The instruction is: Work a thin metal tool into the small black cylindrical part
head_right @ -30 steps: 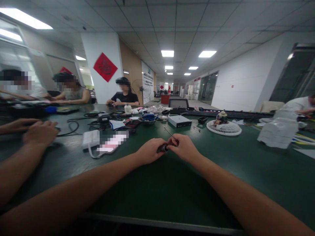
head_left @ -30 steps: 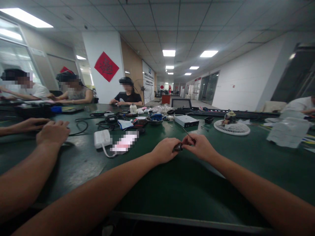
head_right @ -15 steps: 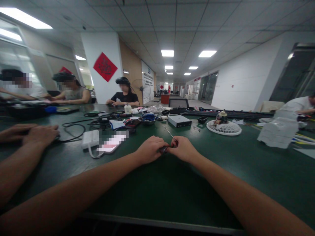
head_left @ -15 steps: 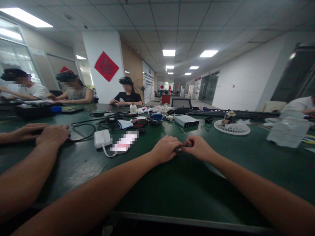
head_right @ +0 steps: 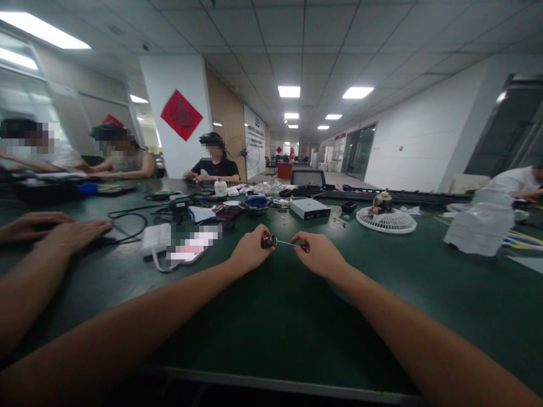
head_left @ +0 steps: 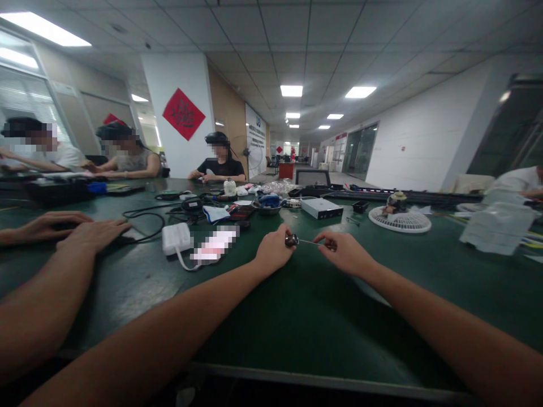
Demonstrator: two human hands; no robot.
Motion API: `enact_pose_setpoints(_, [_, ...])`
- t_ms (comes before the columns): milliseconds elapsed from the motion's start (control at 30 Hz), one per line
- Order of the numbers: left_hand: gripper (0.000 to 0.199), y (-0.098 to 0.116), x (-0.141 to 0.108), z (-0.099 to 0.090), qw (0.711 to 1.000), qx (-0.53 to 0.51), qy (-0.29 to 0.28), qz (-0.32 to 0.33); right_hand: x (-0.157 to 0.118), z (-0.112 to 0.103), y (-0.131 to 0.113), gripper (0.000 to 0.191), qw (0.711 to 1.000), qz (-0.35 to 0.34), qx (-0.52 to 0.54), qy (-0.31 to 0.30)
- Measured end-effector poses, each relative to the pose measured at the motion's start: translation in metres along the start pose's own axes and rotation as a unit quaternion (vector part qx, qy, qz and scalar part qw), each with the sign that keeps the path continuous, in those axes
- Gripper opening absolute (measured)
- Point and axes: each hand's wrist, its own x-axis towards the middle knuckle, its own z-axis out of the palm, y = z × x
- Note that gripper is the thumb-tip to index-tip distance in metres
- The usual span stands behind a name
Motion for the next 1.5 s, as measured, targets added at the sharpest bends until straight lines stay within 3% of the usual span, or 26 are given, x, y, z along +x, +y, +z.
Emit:
enact_pose_setpoints(300, [0.028, 0.007, -0.003, -0.001, 0.997, -0.022, -0.008, 0.079, 0.000, -0.003, 0.003, 0.023, 0.999, 0.015, -0.040, 0.009])
enact_pose_setpoints(500, [0.023, 0.004, -0.003, -0.003, 0.996, -0.022, -0.003, 0.090, 0.001, -0.001, 0.005, 0.023, 0.995, 0.004, 0.098, -0.028])
enact_pose_setpoints(667, [0.022, 0.006, -0.004, -0.002, 0.994, -0.023, -0.010, 0.109, 0.004, -0.001, 0.011, 0.020, 0.996, 0.055, 0.064, -0.027])
enact_pose_setpoints(800, [0.026, 0.007, -0.005, -0.002, 0.992, -0.020, -0.040, 0.120, 0.006, 0.002, 0.017, 0.024, 0.983, 0.039, 0.154, -0.088])
enact_pose_setpoints(900, [0.027, 0.008, -0.006, -0.003, 0.990, -0.018, -0.053, 0.128, 0.006, 0.004, 0.021, 0.025, 0.984, 0.058, 0.153, -0.072])
enact_pose_setpoints(1100, [0.024, 0.010, -0.006, -0.003, 0.993, 0.009, -0.038, 0.113, 0.005, -0.002, 0.013, 0.021, 0.996, 0.050, -0.002, -0.074])
enact_pose_setpoints(1233, [0.026, 0.007, -0.005, -0.004, 0.998, 0.036, -0.022, 0.053, 0.005, -0.004, 0.009, 0.035, 0.993, 0.085, -0.077, -0.042])
enact_pose_setpoints(1333, [0.027, 0.003, -0.003, -0.004, 0.998, 0.047, -0.020, 0.026, 0.004, 0.000, 0.010, 0.035, 0.996, 0.069, -0.012, -0.063])
enact_pose_setpoints(1500, [0.025, 0.003, -0.004, -0.002, 0.998, 0.041, -0.031, 0.042, 0.004, 0.009, 0.010, 0.023, 0.989, 0.033, 0.088, -0.111])
